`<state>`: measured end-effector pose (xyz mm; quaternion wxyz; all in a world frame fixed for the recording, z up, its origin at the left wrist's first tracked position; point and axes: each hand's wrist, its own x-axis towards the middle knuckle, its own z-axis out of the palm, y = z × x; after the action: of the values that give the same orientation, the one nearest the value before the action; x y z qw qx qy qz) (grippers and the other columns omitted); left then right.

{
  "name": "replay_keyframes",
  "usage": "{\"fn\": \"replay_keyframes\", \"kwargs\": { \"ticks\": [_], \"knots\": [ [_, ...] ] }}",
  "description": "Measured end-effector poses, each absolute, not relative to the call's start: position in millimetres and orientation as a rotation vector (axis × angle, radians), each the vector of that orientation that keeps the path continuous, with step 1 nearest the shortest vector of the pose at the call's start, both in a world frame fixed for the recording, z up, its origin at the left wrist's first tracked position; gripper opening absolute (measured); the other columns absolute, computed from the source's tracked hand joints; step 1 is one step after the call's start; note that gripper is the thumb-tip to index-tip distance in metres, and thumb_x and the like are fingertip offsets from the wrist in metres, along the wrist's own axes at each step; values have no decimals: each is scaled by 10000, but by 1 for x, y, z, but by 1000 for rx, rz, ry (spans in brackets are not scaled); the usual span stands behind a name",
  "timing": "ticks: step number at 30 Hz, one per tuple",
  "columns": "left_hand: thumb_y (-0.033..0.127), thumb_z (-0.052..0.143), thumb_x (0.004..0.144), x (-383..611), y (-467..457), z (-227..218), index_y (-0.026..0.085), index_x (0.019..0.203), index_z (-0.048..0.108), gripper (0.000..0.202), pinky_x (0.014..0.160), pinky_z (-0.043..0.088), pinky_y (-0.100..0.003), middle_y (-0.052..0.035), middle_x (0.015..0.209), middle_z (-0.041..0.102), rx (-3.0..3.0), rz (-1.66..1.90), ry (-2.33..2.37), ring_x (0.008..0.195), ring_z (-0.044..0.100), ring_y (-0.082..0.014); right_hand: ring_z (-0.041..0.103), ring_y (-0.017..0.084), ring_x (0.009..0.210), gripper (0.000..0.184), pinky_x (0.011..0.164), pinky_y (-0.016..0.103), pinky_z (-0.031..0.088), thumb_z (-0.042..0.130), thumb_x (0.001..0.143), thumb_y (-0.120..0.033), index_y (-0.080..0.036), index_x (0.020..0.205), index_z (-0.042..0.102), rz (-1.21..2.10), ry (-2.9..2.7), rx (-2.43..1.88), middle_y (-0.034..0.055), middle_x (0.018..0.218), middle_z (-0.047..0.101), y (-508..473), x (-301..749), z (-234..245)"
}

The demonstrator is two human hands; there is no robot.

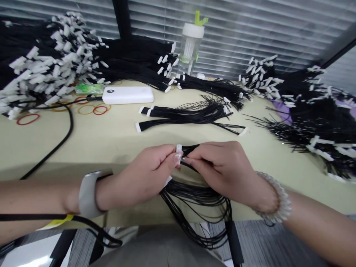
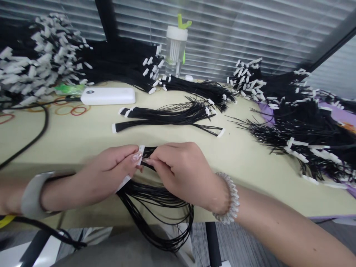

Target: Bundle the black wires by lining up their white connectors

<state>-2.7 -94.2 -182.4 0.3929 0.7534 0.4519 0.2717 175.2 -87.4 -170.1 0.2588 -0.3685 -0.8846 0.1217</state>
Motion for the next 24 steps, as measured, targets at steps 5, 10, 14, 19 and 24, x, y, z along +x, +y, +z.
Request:
{"fn": "replay_keyframes", "kwargs": {
  "ticks": [5,10,14,19,24],
  "knots": [
    [274,318,863,-2,-95,-183,171,599,382,291,477,295,-197,58,543,399,1907,687,1140,494,356,-75,465,10,560,136,543,138,325,494,797,-215,-166,748,611,320,-2398,-1004,-52,629,569,-86,175,-170],
    [297,320,863,-2,-94,-182,172,628,424,286,463,307,-182,56,547,399,1822,720,1162,490,353,-74,466,5,573,86,557,124,331,514,787,-230,-188,740,572,296,-2455,-1063,-72,639,560,-81,179,-166],
    [353,345,856,-3,-93,-182,173,647,452,296,435,301,-160,59,532,388,1718,748,1220,473,348,-61,387,31,494,227,467,153,290,639,668,-299,-171,740,467,225,-2461,-1307,-65,565,477,-77,186,-162],
    [470,336,830,-3,-91,-185,189,693,493,350,341,294,-158,61,442,378,1474,802,1275,370,364,-66,368,61,580,391,521,189,311,659,628,-430,-143,601,394,8,-2329,-1179,2,658,426,-85,193,-149],
    [492,345,819,-2,-89,-186,189,691,489,359,292,293,-150,67,427,375,1297,836,1277,308,352,-54,240,29,465,385,420,172,199,539,764,-366,-125,524,359,481,-2564,-1167,-35,493,280,-100,198,-141]
  ]
}}
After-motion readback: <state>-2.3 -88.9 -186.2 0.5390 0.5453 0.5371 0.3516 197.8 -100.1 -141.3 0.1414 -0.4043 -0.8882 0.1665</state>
